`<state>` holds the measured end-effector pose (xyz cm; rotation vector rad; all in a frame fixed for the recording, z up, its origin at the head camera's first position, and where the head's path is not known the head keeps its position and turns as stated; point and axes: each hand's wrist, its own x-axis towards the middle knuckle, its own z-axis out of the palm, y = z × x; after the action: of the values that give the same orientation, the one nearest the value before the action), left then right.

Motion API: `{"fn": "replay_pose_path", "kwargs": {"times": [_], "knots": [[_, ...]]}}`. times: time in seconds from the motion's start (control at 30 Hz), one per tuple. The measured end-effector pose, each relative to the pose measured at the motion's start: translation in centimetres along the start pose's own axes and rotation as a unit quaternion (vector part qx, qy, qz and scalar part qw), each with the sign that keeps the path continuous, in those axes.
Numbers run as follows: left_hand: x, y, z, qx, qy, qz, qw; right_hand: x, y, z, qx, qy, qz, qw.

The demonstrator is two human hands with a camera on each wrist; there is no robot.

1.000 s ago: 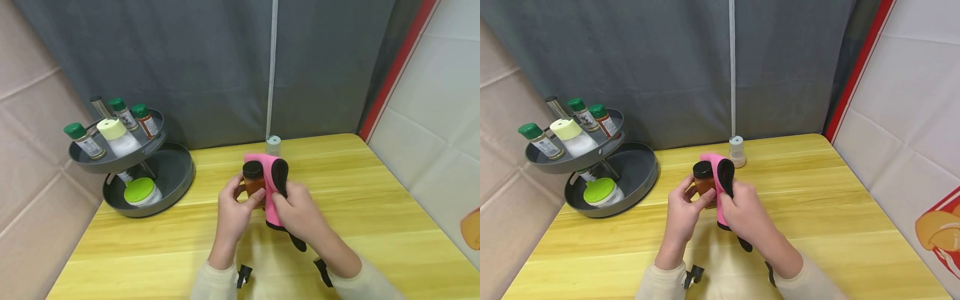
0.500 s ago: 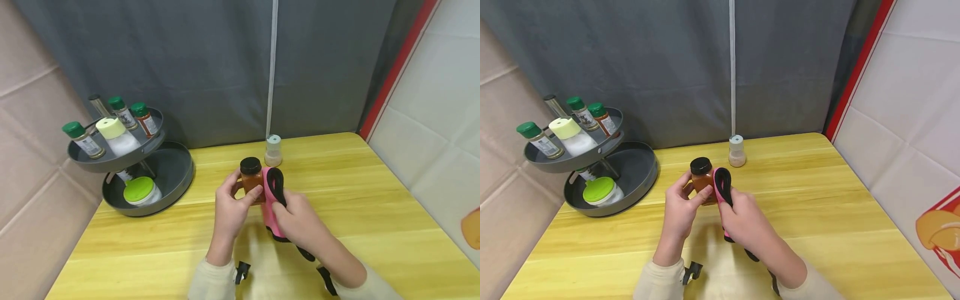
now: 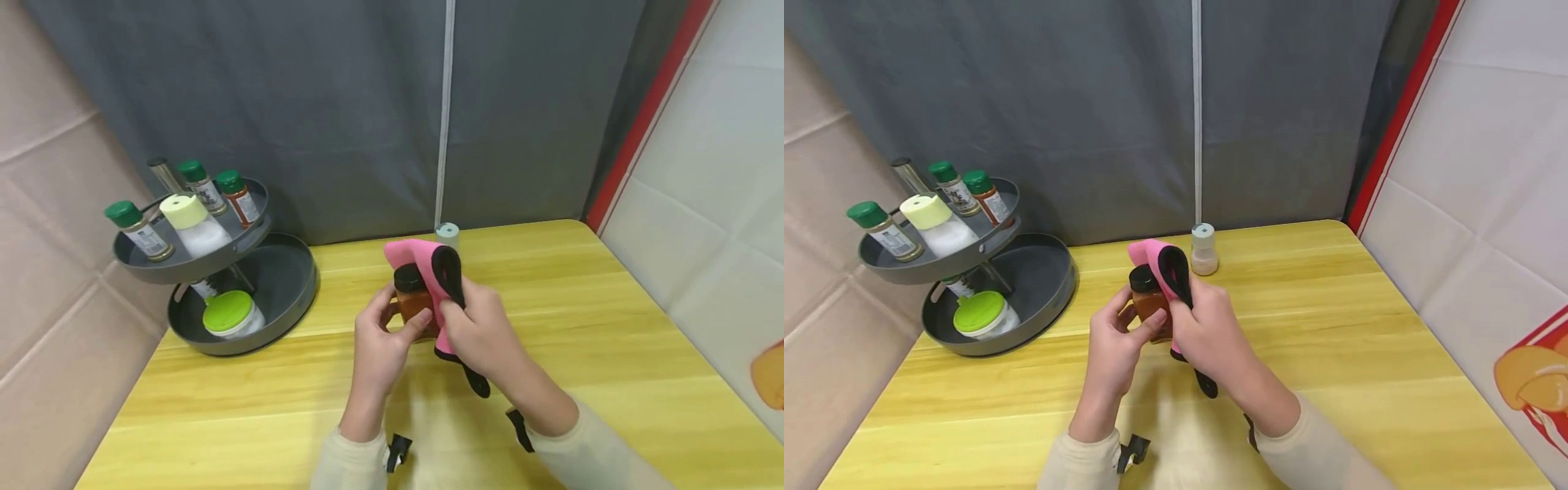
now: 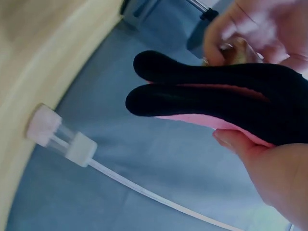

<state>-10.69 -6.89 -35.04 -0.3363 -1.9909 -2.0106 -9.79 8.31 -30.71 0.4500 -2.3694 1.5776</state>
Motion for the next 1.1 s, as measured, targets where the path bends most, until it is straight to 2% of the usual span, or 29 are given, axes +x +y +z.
{"fn": "replay_pose_path", "kwargs": {"times": [0.13,0.27,0.43,0.53,0.6,0.67,0.77,0.83,0.93,1.1], "knots": [[0.1,-0.1,-0.2,-0.003,0.015,0.000,0.9999,-0.6,1.7,0.8,0.024,-0.017,0.038,0.999],[0.4,-0.1,-0.4,-0.018,0.029,-0.010,0.9994,-2.2,2.8,1.8,0.009,-0.022,0.061,0.998],[0.6,-0.2,-0.6,-0.024,0.035,-0.017,0.9990,-4.4,2.0,1.9,-0.002,-0.042,0.074,0.996],[0.7,-0.3,-0.6,-0.034,0.030,-0.017,0.9988,-5.1,0.8,1.4,-0.016,-0.040,0.036,0.998],[0.7,-0.3,-0.5,-0.031,0.023,-0.018,0.9991,-5.3,-0.1,1.0,-0.027,-0.025,-0.011,0.999],[0.6,-0.3,-0.4,-0.029,0.010,-0.018,0.9994,-5.1,-0.9,0.5,-0.034,-0.003,-0.061,0.998],[0.3,-0.3,-0.2,-0.012,-0.008,-0.019,0.9997,-4.3,-1.8,-0.3,-0.033,0.022,-0.099,0.994],[0.0,-0.3,-0.1,-0.010,-0.016,-0.020,0.9996,-3.6,-2.2,-0.7,-0.027,0.027,-0.092,0.995],[-0.1,0.0,0.0,0.000,-0.015,-0.015,0.9998,-2.5,-2.0,-0.8,-0.024,0.019,-0.054,0.998],[0.1,0.2,0.1,0.016,-0.003,-0.004,0.9999,-1.7,0.0,0.2,-0.028,0.013,0.002,1.000]]}}
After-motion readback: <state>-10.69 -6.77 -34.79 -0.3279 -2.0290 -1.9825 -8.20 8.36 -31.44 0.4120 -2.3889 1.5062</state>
